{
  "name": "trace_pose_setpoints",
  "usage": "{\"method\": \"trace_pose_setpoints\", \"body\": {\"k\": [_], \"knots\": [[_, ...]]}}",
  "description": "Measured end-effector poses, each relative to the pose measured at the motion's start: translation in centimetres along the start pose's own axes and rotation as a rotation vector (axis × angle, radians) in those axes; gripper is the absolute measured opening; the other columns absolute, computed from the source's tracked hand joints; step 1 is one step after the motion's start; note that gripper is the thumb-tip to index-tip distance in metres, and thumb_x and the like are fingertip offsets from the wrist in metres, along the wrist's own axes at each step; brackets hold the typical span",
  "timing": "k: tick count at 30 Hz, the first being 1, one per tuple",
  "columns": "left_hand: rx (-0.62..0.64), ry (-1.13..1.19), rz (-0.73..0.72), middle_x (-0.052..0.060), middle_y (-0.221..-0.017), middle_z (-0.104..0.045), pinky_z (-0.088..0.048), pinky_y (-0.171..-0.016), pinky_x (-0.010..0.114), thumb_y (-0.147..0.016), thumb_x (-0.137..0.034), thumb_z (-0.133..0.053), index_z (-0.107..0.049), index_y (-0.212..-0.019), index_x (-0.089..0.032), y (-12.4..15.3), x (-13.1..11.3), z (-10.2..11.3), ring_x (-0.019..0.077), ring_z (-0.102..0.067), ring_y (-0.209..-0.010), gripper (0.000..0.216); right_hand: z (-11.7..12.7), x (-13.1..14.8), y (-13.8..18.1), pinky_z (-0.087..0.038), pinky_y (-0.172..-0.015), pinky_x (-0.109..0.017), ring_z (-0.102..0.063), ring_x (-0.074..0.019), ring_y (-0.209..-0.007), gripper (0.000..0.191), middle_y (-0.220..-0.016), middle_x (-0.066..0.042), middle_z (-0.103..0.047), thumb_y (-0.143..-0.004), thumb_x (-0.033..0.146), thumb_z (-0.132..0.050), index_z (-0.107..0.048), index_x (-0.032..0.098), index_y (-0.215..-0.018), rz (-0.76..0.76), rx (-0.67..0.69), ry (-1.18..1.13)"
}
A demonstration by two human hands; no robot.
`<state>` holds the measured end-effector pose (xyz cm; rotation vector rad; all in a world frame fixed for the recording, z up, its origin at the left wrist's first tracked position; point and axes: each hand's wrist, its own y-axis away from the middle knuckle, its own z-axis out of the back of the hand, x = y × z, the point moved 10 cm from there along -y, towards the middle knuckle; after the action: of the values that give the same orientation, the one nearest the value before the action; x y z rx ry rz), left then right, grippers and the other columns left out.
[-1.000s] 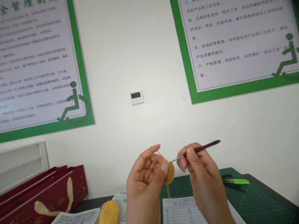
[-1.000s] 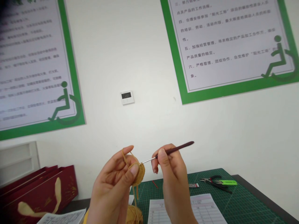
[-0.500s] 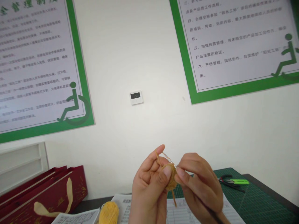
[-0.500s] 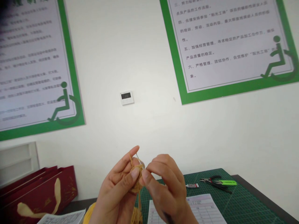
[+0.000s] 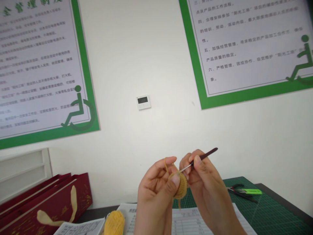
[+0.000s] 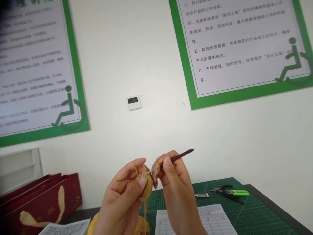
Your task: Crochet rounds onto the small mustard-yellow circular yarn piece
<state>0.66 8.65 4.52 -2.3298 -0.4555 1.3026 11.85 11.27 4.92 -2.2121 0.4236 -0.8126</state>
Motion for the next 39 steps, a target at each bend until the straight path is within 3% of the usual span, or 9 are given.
{"method": "trace_pose_setpoints", "body": {"k": [4, 7, 11, 16, 24, 27, 30, 36, 39], "knots": [[-0.064, -0.053, -0.048, 0.004, -0.081, -0.068, -0.051, -0.076, 0.025, -0.072, -0.019, -0.087, -0.083, -0.097, -0.023, 0.1, -0.3, 0.3, 0.0155, -0.064, -0.08, 0.025, 0.3, 0.9, 0.6, -0.053, -0.083, -0.029, -0.064, -0.015, -0.088, 0.011, -0.092, -0.001, -0.068, -0.1, 0.034, -0.058, -0.064, 0.026, -0.094, 0.172, -0.016, 0.196], [-0.077, -0.078, -0.071, 0.002, -0.08, -0.065, -0.048, -0.069, 0.022, -0.073, -0.018, -0.086, -0.082, -0.099, -0.023, 0.1, -0.3, 0.3, 0.0127, -0.06, -0.073, 0.027, 1.0, 1.4, 0.9, -0.054, -0.079, -0.029, -0.066, -0.0148, -0.084, 0.008, -0.087, 0.001, -0.07, -0.099, 0.032, -0.059, -0.064, 0.027, -0.095, 0.242, -0.082, 0.233], [-0.101, -0.086, -0.079, 0.004, -0.082, -0.066, -0.046, -0.062, 0.022, -0.073, -0.018, -0.085, -0.082, -0.099, -0.021, 0.1, -0.3, 0.5, 0.0132, -0.059, -0.07, 0.026, 1.7, 0.8, 0.5, -0.055, -0.075, -0.032, -0.068, -0.0167, -0.078, 0.014, -0.083, -0.001, -0.072, -0.098, 0.037, -0.06, -0.06, 0.025, -0.093, 0.16, -0.138, 0.148], [-0.139, -0.088, -0.069, 0.006, -0.082, -0.07, -0.05, -0.072, 0.026, -0.072, -0.018, -0.085, -0.082, -0.1, -0.02, 0.2, -0.3, 0.8, 0.0163, -0.063, -0.076, 0.028, 1.2, 1.2, 0.0, -0.055, -0.072, -0.031, -0.069, -0.0163, -0.077, 0.013, -0.08, 0.0, -0.073, -0.101, 0.036, -0.056, -0.057, 0.025, -0.093, 0.154, -0.04, 0.145], [-0.139, -0.175, -0.174, 0.003, -0.081, -0.065, -0.046, -0.058, 0.017, -0.078, -0.015, -0.08, -0.081, -0.108, -0.024, 0.4, -1.0, 0.3, 0.0106, -0.056, -0.068, 0.031, -1.2, 6.3, 1.9, -0.056, -0.08, -0.037, -0.07, -0.0186, -0.088, 0.015, -0.093, -0.004, -0.073, -0.101, 0.017, -0.048, -0.06, 0.026, -0.105, 0.595, 0.146, 0.686], [-0.166, -0.268, -0.255, 0.001, -0.083, -0.067, -0.051, -0.062, 0.018, -0.079, -0.016, -0.08, -0.08, -0.11, -0.028, 0.9, -1.6, -0.1, 0.0117, -0.061, -0.071, 0.033, -3.8, 7.2, 3.6, -0.058, -0.079, -0.042, -0.071, -0.0214, -0.085, 0.02, -0.088, -0.005, -0.075, -0.096, 0.012, -0.054, -0.061, 0.026, -0.108, 0.842, 0.268, 0.967], [-0.186, -0.285, -0.291, 0.002, -0.084, -0.07, -0.054, -0.069, 0.018, -0.079, -0.016, -0.081, -0.08, -0.11, -0.028, 1.3, -2.1, 0.0, 0.0131, -0.064, -0.077, 0.034, -4.6, 7.4, 4.5, -0.059, -0.074, -0.042, -0.069, -0.0219, -0.081, 0.028, -0.084, -0.004, -0.075, -0.091, 0.008, -0.058, -0.062, 0.027, -0.111, 0.974, 0.239, 1.086], [-0.098, 0.008, -0.034, 0.003, -0.078, -0.068, -0.053, -0.066, 0.017, -0.069, -0.015, -0.089, -0.079, -0.116, -0.022, 0.2, -0.2, 0.8, 0.0102, -0.062, -0.07, 0.049, -2.0, 6.0, 2.6, -0.053, -0.065, -0.036, -0.062, -0.0183, -0.075, 0.028, -0.082, -0.001, -0.064, -0.086, 0.004, -0.062, -0.062, 0.027, -0.102, 0.727, 0.168, 0.756], [-0.059, 0.091, 0.067, 0.003, -0.076, -0.066, -0.051, -0.065, 0.016, -0.068, -0.015, -0.089, -0.078, -0.117, -0.018, 0.0, 0.7, 0.5, 0.0086, -0.061, -0.067, 0.051, -2.4, 6.0, 3.2, -0.051, -0.062, -0.034, -0.059, -0.0169, -0.071, 0.027, -0.078, 0.0, -0.063, -0.086, 0.0, -0.058, -0.063, 0.024, -0.099, 0.812, 0.191, 0.759]]}}
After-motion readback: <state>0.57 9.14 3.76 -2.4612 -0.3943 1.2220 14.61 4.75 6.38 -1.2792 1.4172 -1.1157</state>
